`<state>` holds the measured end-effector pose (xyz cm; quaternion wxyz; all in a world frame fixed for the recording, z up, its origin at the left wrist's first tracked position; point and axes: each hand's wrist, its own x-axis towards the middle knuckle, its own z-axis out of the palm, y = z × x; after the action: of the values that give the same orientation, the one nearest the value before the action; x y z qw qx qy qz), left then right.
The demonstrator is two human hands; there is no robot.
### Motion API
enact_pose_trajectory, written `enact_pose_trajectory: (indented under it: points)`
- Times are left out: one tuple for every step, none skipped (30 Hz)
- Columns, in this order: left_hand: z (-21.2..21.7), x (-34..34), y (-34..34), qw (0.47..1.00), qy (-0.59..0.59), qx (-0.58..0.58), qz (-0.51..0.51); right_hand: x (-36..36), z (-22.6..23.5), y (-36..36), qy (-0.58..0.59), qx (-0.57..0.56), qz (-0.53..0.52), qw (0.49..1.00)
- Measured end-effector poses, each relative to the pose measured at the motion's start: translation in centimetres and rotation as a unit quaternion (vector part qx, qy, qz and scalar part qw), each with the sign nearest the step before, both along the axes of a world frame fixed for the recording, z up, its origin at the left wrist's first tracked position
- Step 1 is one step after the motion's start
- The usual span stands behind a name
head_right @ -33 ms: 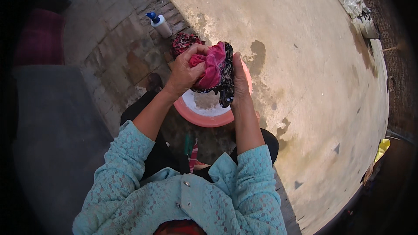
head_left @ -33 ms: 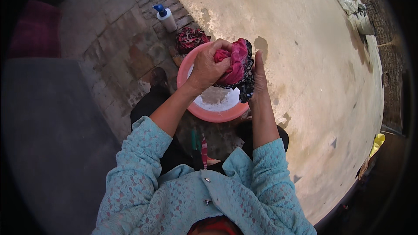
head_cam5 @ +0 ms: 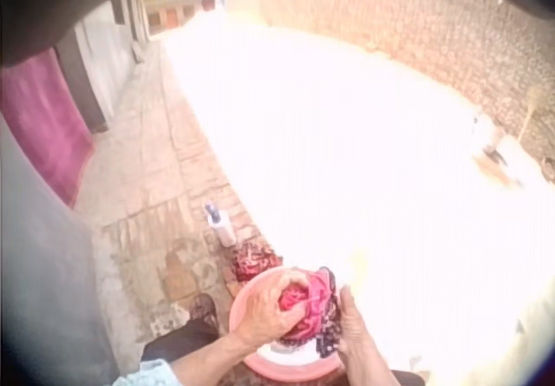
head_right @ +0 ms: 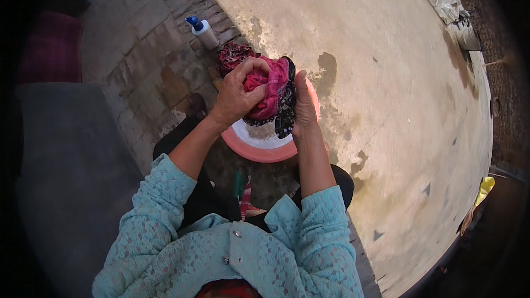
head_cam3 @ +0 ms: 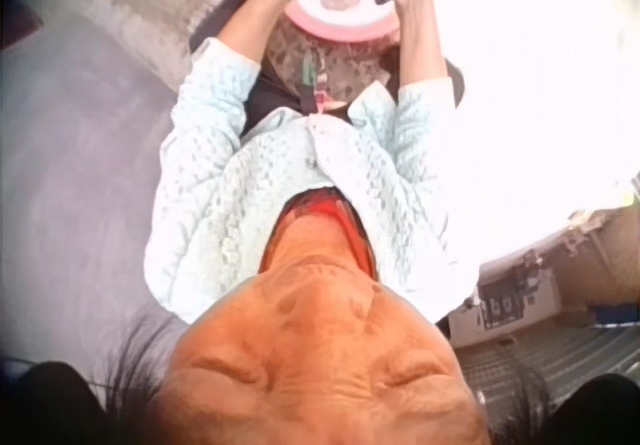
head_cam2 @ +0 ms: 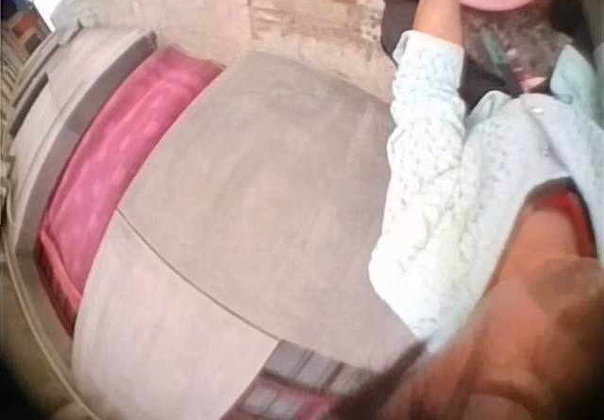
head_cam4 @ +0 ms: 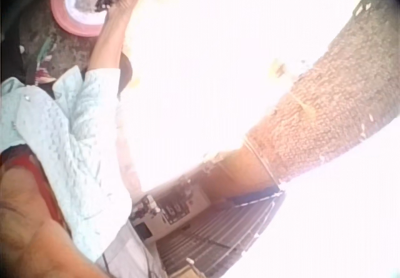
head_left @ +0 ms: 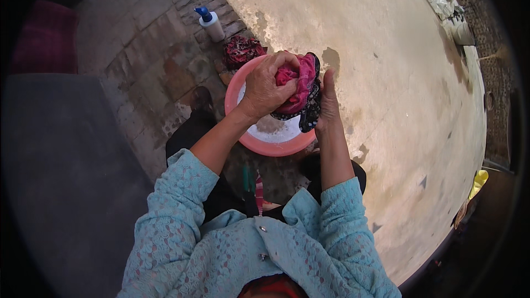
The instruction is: The person washes a patterned cloth by hand in a pink basin filled with soapy water. They repeatedly submerge, scrub, and wring the cloth, then place it aside on the ground next to the basin.
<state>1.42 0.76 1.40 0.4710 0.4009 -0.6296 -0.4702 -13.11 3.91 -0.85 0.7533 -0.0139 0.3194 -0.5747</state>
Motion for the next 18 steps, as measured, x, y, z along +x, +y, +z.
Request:
enact_pose_trajectory:
  points:
    - [0.4,0.1,0.2,0.994,-0.075,-0.083,0.008,0.3,0.3,0.3,-0.009,-0.002,0.010,1.000]
    - [0.2,0.2,0.4,0.999,-0.029,-0.028,-0.002,0.3,-0.6,0.6,0.033,-0.014,0.013,0.999]
    - [0.3,0.2,0.4,1.000,-0.007,-0.030,0.000,0.6,-0.8,0.9,0.076,-0.014,0.002,0.997]
    - [0.4,0.2,0.3,0.999,0.016,-0.031,0.001,1.0,-0.8,1.3,0.120,-0.014,-0.009,0.993]
    - [0.4,0.3,0.2,0.999,0.038,-0.033,0.002,1.2,-1.0,1.4,0.163,-0.014,-0.020,0.986]
    - [0.3,0.4,0.1,0.999,0.032,-0.026,0.031,1.1,-0.9,1.4,0.122,-0.001,-0.018,0.992]
    - [0.0,0.6,0.1,0.994,0.093,0.061,0.017,0.8,-0.7,1.3,0.088,-0.004,-0.026,0.996]
    - [-0.3,0.7,0.0,0.977,0.153,0.148,0.003,0.4,-0.3,1.1,0.053,-0.008,-0.034,0.998]
    - [-0.5,0.5,0.0,0.949,0.213,0.234,-0.015,-0.1,0.4,0.9,0.020,-0.010,-0.046,0.999]
    - [0.0,0.6,0.3,0.876,0.326,0.349,-0.063,-0.3,1.2,0.5,0.009,-0.022,-0.044,0.999]
    - [0.1,0.4,0.8,0.841,0.359,0.395,-0.085,0.0,2.2,0.2,0.055,-0.063,-0.080,0.993]
    - [0.5,-0.1,1.5,0.803,0.390,0.437,-0.110,-0.4,2.0,-0.1,0.144,-0.115,-0.105,0.977]
    - [0.7,-0.3,2.0,0.760,0.420,0.477,-0.134,-0.8,1.7,-0.4,0.231,-0.166,-0.129,0.950]
    - [-0.1,-0.4,2.5,0.747,0.420,0.494,-0.149,-0.7,1.4,-0.7,0.334,-0.186,-0.139,0.913]
    - [-0.2,-0.5,2.4,0.745,0.437,0.487,-0.130,-0.4,1.1,-1.0,0.433,-0.203,-0.147,0.866]
    - [-0.2,-0.6,2.1,0.743,0.453,0.479,-0.111,0.0,0.7,-1.1,0.527,-0.218,-0.154,0.807]
    - [-0.2,-0.8,1.8,0.741,0.469,0.471,-0.092,0.4,0.0,-0.8,0.557,-0.246,-0.143,0.780]
    - [-0.3,-0.7,1.3,0.721,0.498,0.478,-0.064,1.6,0.1,-0.3,0.620,-0.287,-0.123,0.720]
